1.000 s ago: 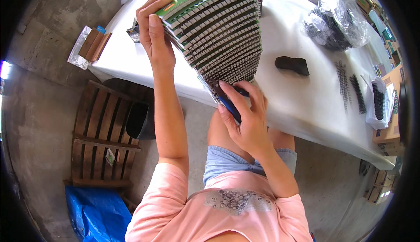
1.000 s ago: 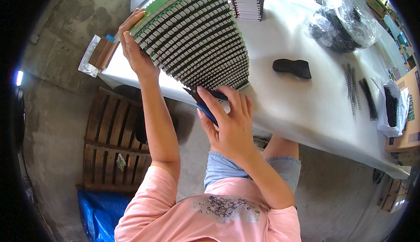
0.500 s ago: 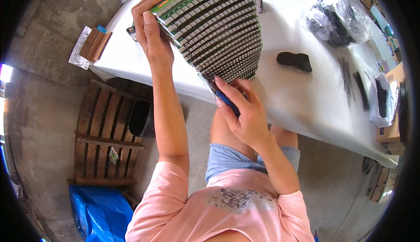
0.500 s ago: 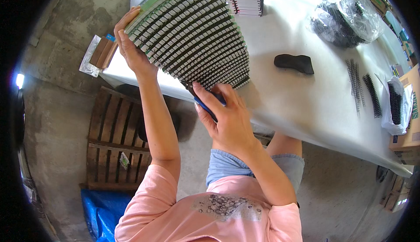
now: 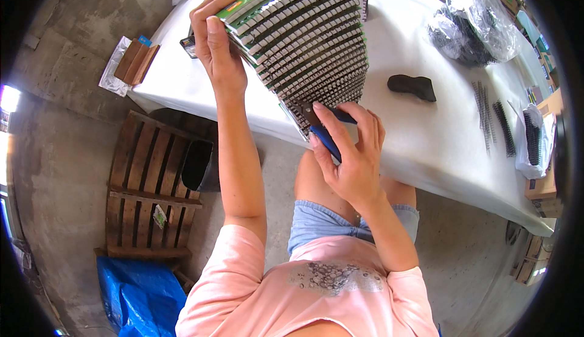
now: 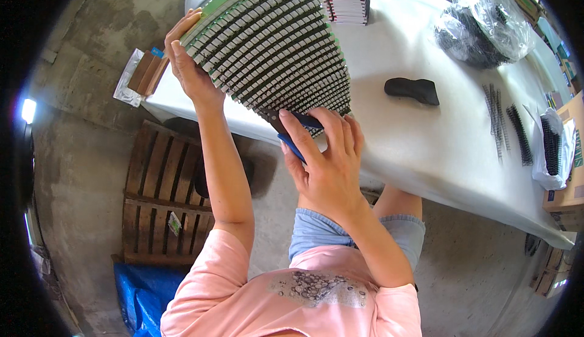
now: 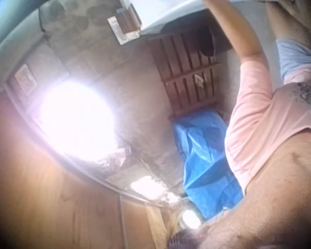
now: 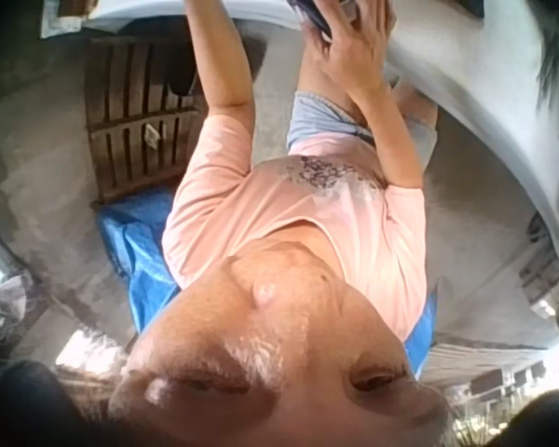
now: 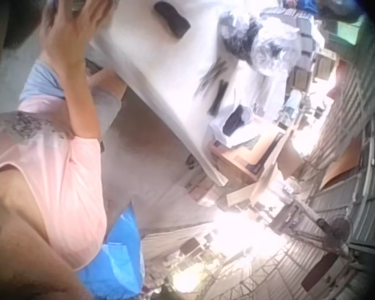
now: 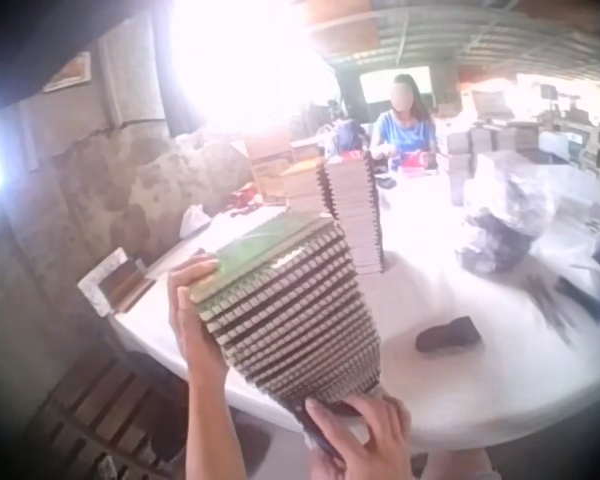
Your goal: The person trims the ends of wire spirals on a stack of notebooks using pliers.
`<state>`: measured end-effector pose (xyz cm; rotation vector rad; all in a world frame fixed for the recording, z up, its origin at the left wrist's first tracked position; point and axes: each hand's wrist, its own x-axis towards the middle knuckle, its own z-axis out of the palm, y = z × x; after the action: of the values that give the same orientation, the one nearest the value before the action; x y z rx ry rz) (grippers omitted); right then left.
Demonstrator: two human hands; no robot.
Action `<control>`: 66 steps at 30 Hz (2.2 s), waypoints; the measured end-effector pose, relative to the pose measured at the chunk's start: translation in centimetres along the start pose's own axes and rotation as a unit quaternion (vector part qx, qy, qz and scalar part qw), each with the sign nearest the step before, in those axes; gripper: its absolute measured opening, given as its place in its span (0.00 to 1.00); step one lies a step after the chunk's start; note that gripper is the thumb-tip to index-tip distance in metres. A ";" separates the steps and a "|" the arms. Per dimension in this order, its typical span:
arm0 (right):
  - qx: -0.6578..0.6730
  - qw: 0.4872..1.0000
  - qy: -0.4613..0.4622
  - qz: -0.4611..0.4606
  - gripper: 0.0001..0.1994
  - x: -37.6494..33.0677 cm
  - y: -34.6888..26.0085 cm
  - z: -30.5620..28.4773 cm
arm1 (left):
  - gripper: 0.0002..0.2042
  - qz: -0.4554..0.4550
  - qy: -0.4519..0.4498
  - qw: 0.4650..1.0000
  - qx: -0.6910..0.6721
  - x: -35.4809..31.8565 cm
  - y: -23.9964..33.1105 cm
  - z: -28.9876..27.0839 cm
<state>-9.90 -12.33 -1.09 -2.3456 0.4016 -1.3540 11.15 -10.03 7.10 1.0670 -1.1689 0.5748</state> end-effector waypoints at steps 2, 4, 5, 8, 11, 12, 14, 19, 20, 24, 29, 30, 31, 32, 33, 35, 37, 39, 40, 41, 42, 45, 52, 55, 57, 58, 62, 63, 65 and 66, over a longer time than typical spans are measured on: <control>0.003 1.000 -0.001 0.000 0.21 -0.2 0.2 0.0 | 0.25 -0.009 -0.006 1.000 -0.002 0.0 -0.1 -0.5; 0.004 1.000 0.000 -0.004 0.22 -0.9 0.6 0.3 | 0.22 0.002 -0.014 0.999 -0.035 0.2 -0.1 -0.4; 0.004 1.000 -0.001 -0.004 0.22 -1.1 0.7 0.5 | 0.20 0.012 -0.023 0.997 -0.069 0.2 -0.1 -0.3; -0.003 1.000 0.000 -0.005 0.21 -1.3 0.9 0.9 | 0.20 0.020 -0.023 0.997 -0.069 0.2 -0.4 -0.4; -0.009 1.000 -0.004 -0.012 0.21 -0.9 0.7 1.2 | 0.23 0.023 -0.018 0.999 -0.037 0.4 -1.4 -0.8; -0.019 0.999 -0.011 -0.026 0.20 -0.7 0.6 1.1 | 0.24 0.024 -0.016 0.999 -0.026 0.5 -1.7 -1.1; -0.031 0.999 -0.018 -0.038 0.20 -0.7 0.5 1.1 | 0.24 0.051 -0.043 0.998 -0.017 0.7 -1.9 -1.4; 0.546 0.670 -0.250 0.437 0.18 0.9 0.6 -1.0 | 0.24 -0.011 0.004 1.000 -0.029 0.2 0.9 0.6; 0.552 0.675 -0.239 0.427 0.17 0.8 0.9 -0.9 | 0.24 -0.032 0.014 0.999 -0.027 0.3 1.6 0.8; 0.108 0.991 -0.048 0.066 0.19 -0.8 0.3 -0.1 | 0.24 -0.027 0.003 0.999 -0.018 0.3 0.6 -0.2; 0.006 1.000 -0.015 -0.005 0.20 -1.1 1.1 0.5 | 0.23 -0.024 -0.020 0.998 -0.053 0.2 -0.3 -0.4; -0.017 1.000 -0.014 -0.021 0.20 -1.0 1.2 0.7 | 0.23 -0.019 -0.023 0.999 -0.041 0.1 -0.3 -0.4; -0.018 1.000 -0.014 -0.021 0.20 -1.1 1.1 0.8 | 0.23 -0.019 -0.023 0.999 -0.041 0.1 -0.3 -0.5; -0.010 0.999 -0.034 -0.009 0.20 -1.2 1.1 0.9 | 0.23 -0.021 -0.020 0.999 -0.042 0.0 -0.4 -0.5; -0.002 0.999 -0.054 0.003 0.20 -1.3 1.0 1.0 | 0.23 -0.023 -0.017 0.999 -0.044 -0.1 -0.5 -0.6; 0.158 0.978 -0.102 0.095 0.20 -1.1 1.1 0.6 | 0.23 -0.025 -0.020 0.998 -0.048 0.2 -0.2 -0.3; 0.308 0.922 -0.148 0.182 0.19 -0.8 1.3 0.2 | 0.24 -0.029 -0.019 0.998 -0.055 0.2 -0.2 -0.2; 0.528 0.705 -0.245 0.404 0.18 -0.6 1.8 -0.1 | 0.24 -0.018 -0.014 0.998 -0.053 0.1 -0.4 -0.3; 0.528 0.705 -0.244 0.405 0.18 -0.9 1.6 0.2 | 0.25 -0.033 -0.012 0.998 -0.056 0.0 0.0 -0.3; 0.367 0.879 -0.151 0.264 0.18 -1.4 1.2 0.7 | 0.25 -0.033 -0.012 0.998 -0.056 0.0 -0.1 -0.3; 0.174 0.979 -0.044 0.101 0.18 -1.7 0.9 1.0 | 0.25 -0.028 -0.013 0.998 -0.050 0.1 -0.2 -0.3; 0.027 0.999 -0.020 0.037 0.19 -1.4 0.8 0.6 | 0.25 -0.028 -0.014 0.999 -0.037 0.1 -0.4 -0.6; -0.005 1.000 -0.027 0.004 0.20 -1.6 1.1 1.0 | 0.25 -0.046 0.003 0.998 -0.042 0.1 -0.3 -0.5; 0.011 0.996 -0.076 0.038 0.19 -1.5 0.9 0.7 | 0.26 -0.032 -0.007 0.998 -0.045 0.1 -0.6 -0.8; 0.432 0.806 -0.202 0.352 0.19 -1.3 1.2 0.5 | 0.26 -0.036 -0.004 0.998 -0.043 0.1 -0.6 -0.7; 0.432 0.806 -0.201 0.352 0.19 -1.3 1.2 0.5 | 0.26 -0.038 -0.001 0.998 -0.042 0.2 -0.5 -0.6; 0.325 0.915 -0.110 0.210 0.19 -1.9 1.5 1.0 | 0.26 -0.032 0.008 0.999 -0.035 0.1 -0.6 -0.6; 0.296 0.935 -0.087 0.172 0.19 -2.1 1.6 1.2 | 0.26 -0.027 -0.002 0.999 -0.046 0.2 -0.7 -0.7; 0.169 0.976 -0.065 0.119 0.19 -2.8 1.7 1.1 | 0.26 -0.025 -0.013 0.998 -0.056 0.1 -0.9 -0.8; 0.107 0.989 -0.059 0.088 0.20 -2.8 1.8 1.1 | 0.26 -0.035 -0.007 0.996 -0.077 0.0 -1.0 -0.7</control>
<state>-10.42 -12.45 -4.54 -2.1466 0.3966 -1.1126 12.30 -9.81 6.76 0.9773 -1.1637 0.4173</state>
